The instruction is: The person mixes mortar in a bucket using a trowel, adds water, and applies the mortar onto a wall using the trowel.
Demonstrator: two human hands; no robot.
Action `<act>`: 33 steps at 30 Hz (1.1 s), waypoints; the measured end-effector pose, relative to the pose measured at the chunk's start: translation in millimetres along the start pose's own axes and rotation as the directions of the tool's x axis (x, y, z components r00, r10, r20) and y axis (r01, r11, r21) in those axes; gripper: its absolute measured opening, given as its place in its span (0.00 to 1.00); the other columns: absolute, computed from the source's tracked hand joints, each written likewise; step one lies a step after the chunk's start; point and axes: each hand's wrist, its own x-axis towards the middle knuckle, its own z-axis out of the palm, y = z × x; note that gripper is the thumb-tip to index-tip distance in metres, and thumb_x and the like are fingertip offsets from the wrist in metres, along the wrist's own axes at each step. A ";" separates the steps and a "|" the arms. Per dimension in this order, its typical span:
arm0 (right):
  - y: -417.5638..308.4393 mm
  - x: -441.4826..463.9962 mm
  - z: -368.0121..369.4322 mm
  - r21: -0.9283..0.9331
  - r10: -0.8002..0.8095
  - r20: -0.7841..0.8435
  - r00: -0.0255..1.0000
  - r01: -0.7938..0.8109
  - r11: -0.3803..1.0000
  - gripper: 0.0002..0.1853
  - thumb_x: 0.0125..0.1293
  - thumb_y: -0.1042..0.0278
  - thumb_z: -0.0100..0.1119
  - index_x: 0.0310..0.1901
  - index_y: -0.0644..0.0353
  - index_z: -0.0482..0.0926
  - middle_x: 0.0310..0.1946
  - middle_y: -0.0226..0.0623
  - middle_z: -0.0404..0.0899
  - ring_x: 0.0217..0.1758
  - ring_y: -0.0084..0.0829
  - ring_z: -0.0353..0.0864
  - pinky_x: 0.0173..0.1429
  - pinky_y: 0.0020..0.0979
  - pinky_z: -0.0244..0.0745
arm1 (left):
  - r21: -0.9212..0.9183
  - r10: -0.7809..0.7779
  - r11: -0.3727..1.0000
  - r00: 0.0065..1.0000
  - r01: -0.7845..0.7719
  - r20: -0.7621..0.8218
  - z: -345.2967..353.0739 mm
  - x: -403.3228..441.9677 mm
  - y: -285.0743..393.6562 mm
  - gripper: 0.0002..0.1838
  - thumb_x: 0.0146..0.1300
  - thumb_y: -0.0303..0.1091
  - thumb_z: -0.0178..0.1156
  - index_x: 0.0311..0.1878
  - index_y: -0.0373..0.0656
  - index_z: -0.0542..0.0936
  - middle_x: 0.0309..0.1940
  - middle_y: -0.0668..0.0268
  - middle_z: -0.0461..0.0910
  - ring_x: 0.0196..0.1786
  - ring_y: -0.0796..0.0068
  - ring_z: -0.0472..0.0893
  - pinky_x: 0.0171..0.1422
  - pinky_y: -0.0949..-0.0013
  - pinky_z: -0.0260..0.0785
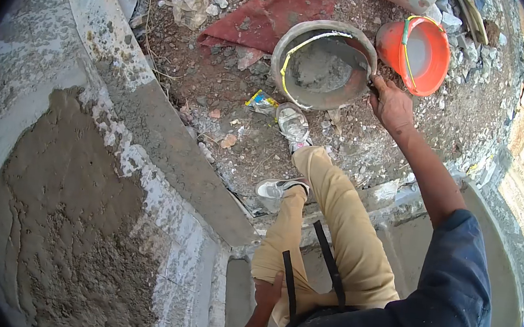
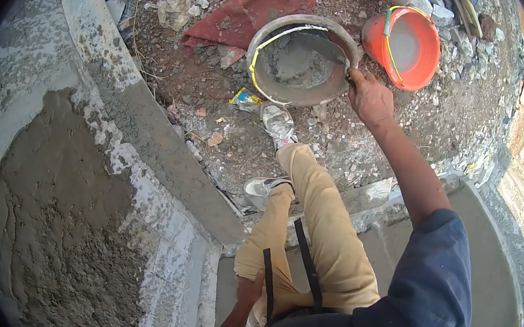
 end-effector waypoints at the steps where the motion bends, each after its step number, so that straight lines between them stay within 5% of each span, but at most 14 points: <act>1: -0.3 6.8 13.1 0.014 0.100 0.040 0.994 -0.100 0.995 0.20 0.65 0.62 0.62 0.59 0.49 0.77 0.40 0.48 0.86 0.45 0.50 0.87 0.47 0.49 0.83 | 0.041 -0.013 0.999 1.000 0.014 -0.010 -0.5 3.8 1.0 0.68 0.59 0.75 0.59 0.74 0.15 0.44 0.63 0.30 0.72 0.65 0.35 0.76 0.70 0.48 0.69; 5: -48.7 48.1 66.5 0.113 0.184 0.286 0.940 -0.224 0.968 0.22 0.64 0.57 0.63 0.60 0.51 0.80 0.46 0.51 0.87 0.52 0.51 0.87 0.59 0.48 0.81 | 0.176 -0.040 0.984 0.991 0.017 0.126 -20.5 12.0 8.1 0.67 0.62 0.72 0.58 0.73 0.13 0.42 0.64 0.30 0.71 0.65 0.37 0.77 0.69 0.49 0.70; 9: -51.9 50.8 93.6 0.305 0.178 0.330 0.927 -0.283 0.910 0.29 0.61 0.52 0.62 0.63 0.52 0.79 0.51 0.53 0.85 0.55 0.51 0.86 0.62 0.48 0.80 | 0.258 -0.048 0.965 0.998 0.039 0.028 -14.6 24.0 -14.1 0.67 0.62 0.72 0.59 0.74 0.13 0.42 0.64 0.30 0.71 0.64 0.36 0.78 0.68 0.49 0.71; 18: -13.9 15.9 102.4 0.628 -0.040 0.164 0.986 -0.073 0.775 0.29 0.56 0.53 0.66 0.59 0.55 0.81 0.43 0.53 0.87 0.49 0.52 0.86 0.56 0.46 0.79 | 0.155 0.004 0.988 0.999 0.004 -0.050 -29.2 21.2 0.5 0.73 0.56 0.78 0.60 0.74 0.14 0.42 0.65 0.29 0.70 0.66 0.38 0.76 0.71 0.50 0.68; 21: -19.0 5.6 99.6 0.604 0.036 0.209 0.977 -0.158 0.781 0.27 0.55 0.55 0.65 0.56 0.59 0.82 0.41 0.55 0.86 0.48 0.54 0.86 0.54 0.46 0.79 | 0.144 0.036 0.989 0.999 -0.033 -0.018 -23.8 22.2 -7.7 0.74 0.56 0.81 0.57 0.74 0.13 0.42 0.66 0.28 0.69 0.69 0.40 0.75 0.72 0.51 0.68; 23: -29.9 -20.9 88.9 0.600 0.097 -0.002 0.995 -0.076 0.796 0.26 0.56 0.56 0.64 0.55 0.59 0.82 0.44 0.58 0.85 0.49 0.54 0.85 0.55 0.46 0.78 | 0.100 0.035 0.994 0.999 -0.035 0.004 -18.0 19.3 -11.0 0.73 0.57 0.82 0.54 0.75 0.15 0.43 0.67 0.29 0.68 0.70 0.40 0.73 0.73 0.52 0.66; 24: -35.6 -32.4 74.6 0.644 0.101 0.095 0.990 -0.138 0.753 0.25 0.56 0.57 0.63 0.54 0.59 0.82 0.43 0.58 0.84 0.48 0.54 0.84 0.54 0.45 0.77 | 0.080 0.029 0.996 1.000 -0.029 0.009 -16.2 16.8 -14.6 0.72 0.58 0.83 0.52 0.76 0.17 0.44 0.69 0.30 0.68 0.71 0.40 0.72 0.74 0.52 0.65; 25: -43.8 -51.5 60.3 0.731 0.094 0.018 0.995 -0.078 0.678 0.24 0.57 0.60 0.62 0.54 0.61 0.81 0.37 0.51 0.84 0.40 0.48 0.84 0.49 0.42 0.77 | 0.050 0.017 0.999 1.000 -0.018 0.005 -17.2 13.1 -20.6 0.71 0.58 0.83 0.50 0.77 0.19 0.46 0.70 0.31 0.67 0.73 0.40 0.71 0.75 0.52 0.64; 27: -67.1 -90.0 9.1 0.874 0.111 0.233 0.966 -0.258 0.412 0.22 0.62 0.67 0.56 0.58 0.62 0.79 0.27 0.27 0.76 0.30 0.19 0.75 0.33 0.26 0.71 | -0.133 0.156 0.980 0.986 -0.147 0.061 -4.4 25.8 -51.3 0.66 0.61 0.82 0.46 0.78 0.24 0.50 0.72 0.34 0.66 0.74 0.41 0.69 0.77 0.52 0.61; 28: -74.9 -106.4 7.3 0.963 0.078 0.213 0.974 -0.223 0.153 0.23 0.65 0.70 0.54 0.63 0.59 0.75 0.28 0.23 0.74 0.28 0.13 0.72 0.26 0.22 0.65 | -0.184 0.208 0.963 0.977 -0.198 0.040 -8.1 18.0 -65.2 0.63 0.63 0.82 0.44 0.79 0.26 0.52 0.73 0.35 0.65 0.75 0.41 0.68 0.78 0.53 0.60; 30: -105.3 -141.6 -40.2 0.974 0.030 0.186 0.982 -0.181 -0.139 0.26 0.67 0.72 0.54 0.68 0.57 0.71 0.33 0.23 0.75 0.29 0.15 0.73 0.25 0.23 0.70 | -0.254 0.274 0.927 0.961 -0.274 -0.037 -22.7 -5.7 -82.7 0.59 0.66 0.79 0.42 0.79 0.31 0.55 0.75 0.38 0.63 0.77 0.42 0.66 0.80 0.54 0.56; 32: -146.7 -188.2 -120.1 0.951 0.029 0.113 0.993 -0.100 -0.293 0.28 0.67 0.74 0.55 0.69 0.54 0.70 0.39 0.24 0.75 0.33 0.18 0.76 0.31 0.23 0.80 | -0.354 0.324 0.859 0.928 -0.371 -0.187 -40.5 -51.1 -96.5 0.55 0.69 0.77 0.40 0.80 0.32 0.56 0.76 0.40 0.62 0.79 0.45 0.63 0.82 0.56 0.53; 33: -159.0 -204.9 -151.3 0.921 0.006 0.108 0.994 -0.098 -0.377 0.30 0.67 0.75 0.56 0.71 0.53 0.68 0.51 0.29 0.78 0.44 0.24 0.83 0.38 0.27 0.87 | -0.426 0.345 0.788 0.892 -0.444 -0.292 -54.6 -75.0 -110.7 0.55 0.70 0.76 0.39 0.79 0.31 0.56 0.77 0.41 0.62 0.79 0.47 0.62 0.83 0.58 0.51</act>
